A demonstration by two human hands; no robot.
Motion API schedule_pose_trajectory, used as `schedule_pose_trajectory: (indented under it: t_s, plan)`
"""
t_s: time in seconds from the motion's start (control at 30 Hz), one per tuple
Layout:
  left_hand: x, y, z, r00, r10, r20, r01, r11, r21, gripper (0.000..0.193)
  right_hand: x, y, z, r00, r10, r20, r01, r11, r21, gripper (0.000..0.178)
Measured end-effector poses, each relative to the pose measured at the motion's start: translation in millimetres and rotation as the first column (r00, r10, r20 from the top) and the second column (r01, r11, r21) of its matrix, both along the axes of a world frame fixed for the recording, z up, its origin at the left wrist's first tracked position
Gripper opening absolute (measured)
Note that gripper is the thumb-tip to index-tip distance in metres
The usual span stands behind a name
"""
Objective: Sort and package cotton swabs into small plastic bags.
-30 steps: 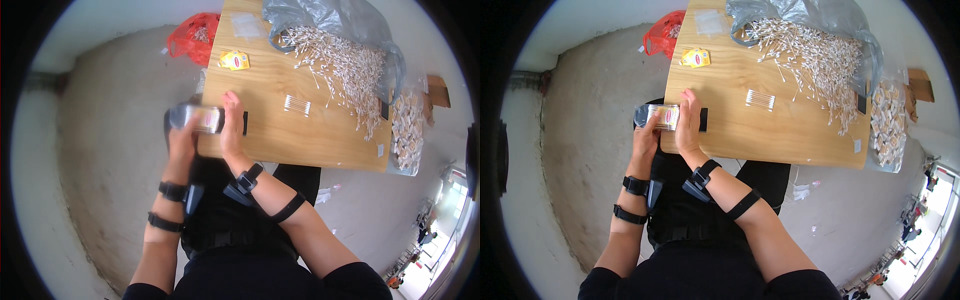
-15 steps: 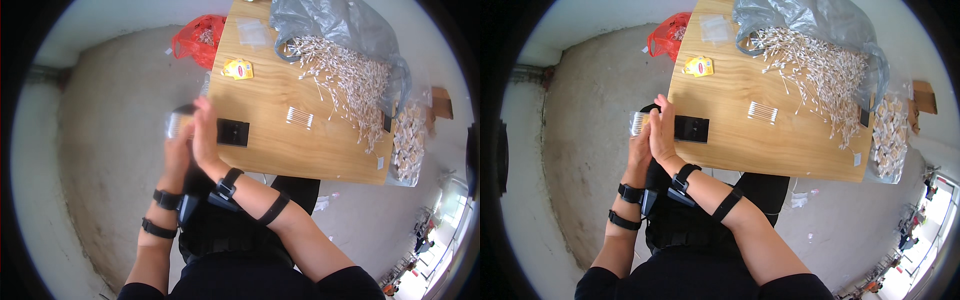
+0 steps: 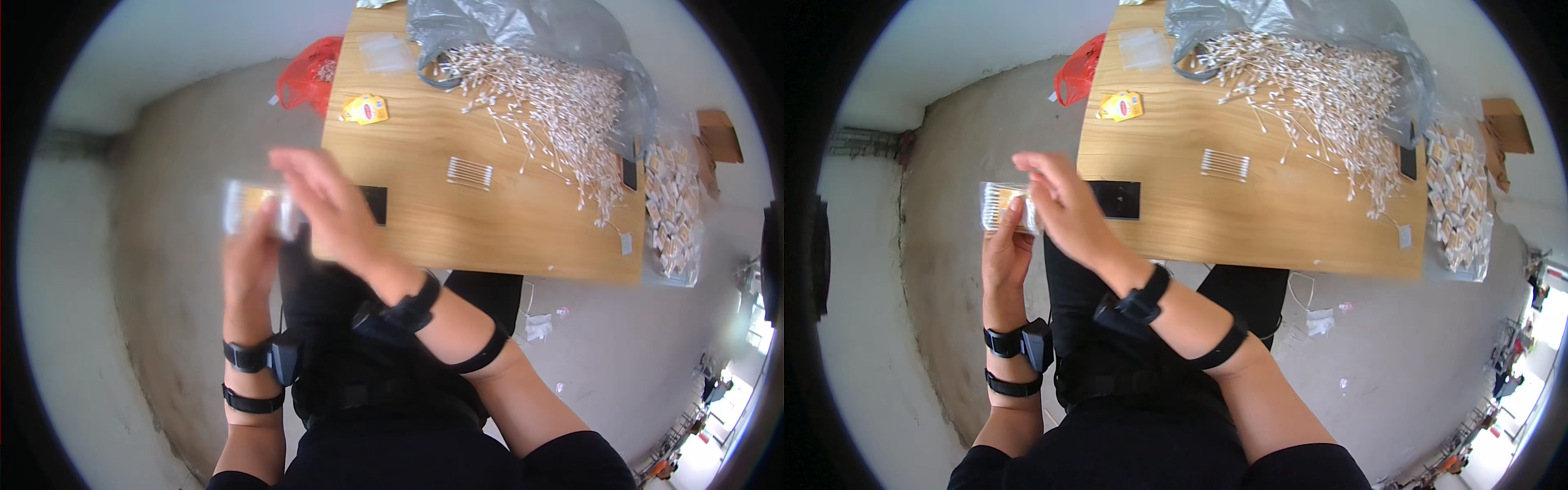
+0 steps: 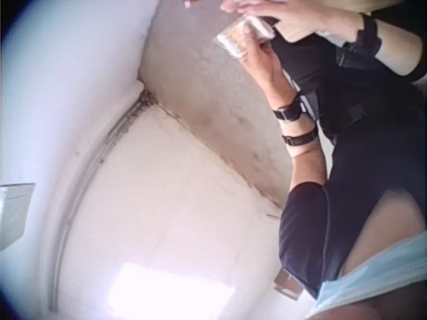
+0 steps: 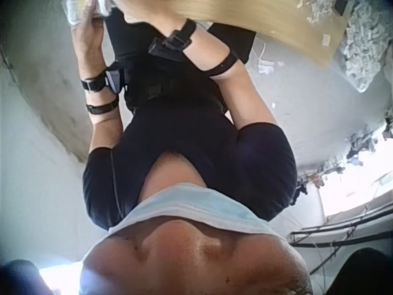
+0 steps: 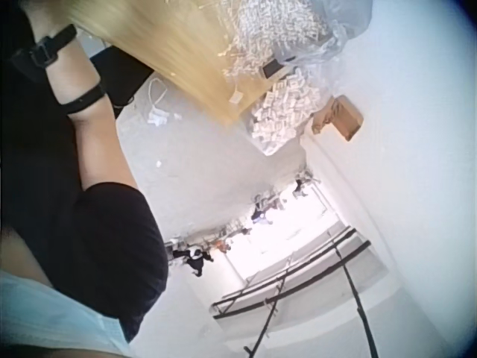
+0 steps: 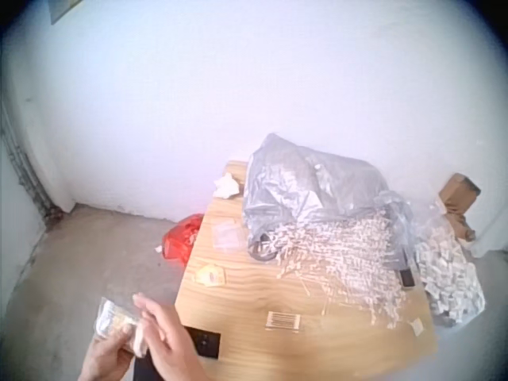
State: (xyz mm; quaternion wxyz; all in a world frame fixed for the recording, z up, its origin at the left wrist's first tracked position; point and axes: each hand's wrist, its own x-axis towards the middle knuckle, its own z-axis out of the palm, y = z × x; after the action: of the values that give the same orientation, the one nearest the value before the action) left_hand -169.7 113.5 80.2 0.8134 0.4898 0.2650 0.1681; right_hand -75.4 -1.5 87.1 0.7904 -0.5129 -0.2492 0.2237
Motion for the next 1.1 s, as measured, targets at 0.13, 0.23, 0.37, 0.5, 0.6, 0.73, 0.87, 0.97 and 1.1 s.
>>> schedule_pose_trajectory:
  t_s: [0.13,0.23,0.37,0.5,0.6,0.73,0.87,0.97,1.1]
  plan:
    - [13.6,-37.1,-9.1,0.972,-0.234,-0.023,0.221,0.943,-0.249,0.026,26.6,-76.5,-18.9,0.976,0.198,-0.088,-0.21,0.964,-0.161,0.021]
    - [23.3,-63.6,-14.9,0.933,-0.358,0.02,0.346,0.882,-0.319,0.027,32.7,-122.7,-7.6,0.957,0.246,-0.151,-0.275,0.935,-0.223,0.017]
    - [35.6,-97.6,-19.3,0.882,-0.471,0.028,0.432,0.783,-0.449,0.028,33.4,-167.8,-7.7,0.981,0.161,-0.106,-0.188,0.922,-0.339,0.013]
    - [47.0,-119.4,-14.1,0.859,-0.51,0.037,0.456,0.732,-0.507,0.025,16.2,-180.7,-7.8,0.995,-0.047,0.085,0.078,0.91,-0.407,0.008]
    - [56.1,-127.5,-13.3,0.874,-0.485,0.042,0.436,0.741,-0.511,0.024,5.6,-182.5,-12.1,0.949,-0.261,0.18,0.311,0.871,-0.381,0.008]
    - [65.1,-137.5,-19.8,0.881,-0.471,0.042,0.415,0.729,-0.544,0.023,-2.1,-182.1,-20.7,0.859,-0.471,0.2,0.512,0.791,-0.335,0.017]
    - [67.7,-144.1,-23.7,0.9,-0.434,0.034,0.383,0.753,-0.534,0.022,-0.8,-187.8,-18.6,0.919,-0.394,-0.028,0.354,0.852,-0.385,0.026]
    - [68.6,-143.5,-39.6,0.861,-0.502,0.078,0.467,0.721,-0.512,0.022,11.7,-199.5,-14.1,0.945,-0.317,-0.083,0.222,0.804,-0.552,0.027]
    - [68.7,-147.5,-46.5,0.872,-0.482,0.088,0.437,0.686,-0.582,0.021,13.0,-200.4,-17.2,0.915,-0.324,-0.242,0.184,0.866,-0.465,0.028]
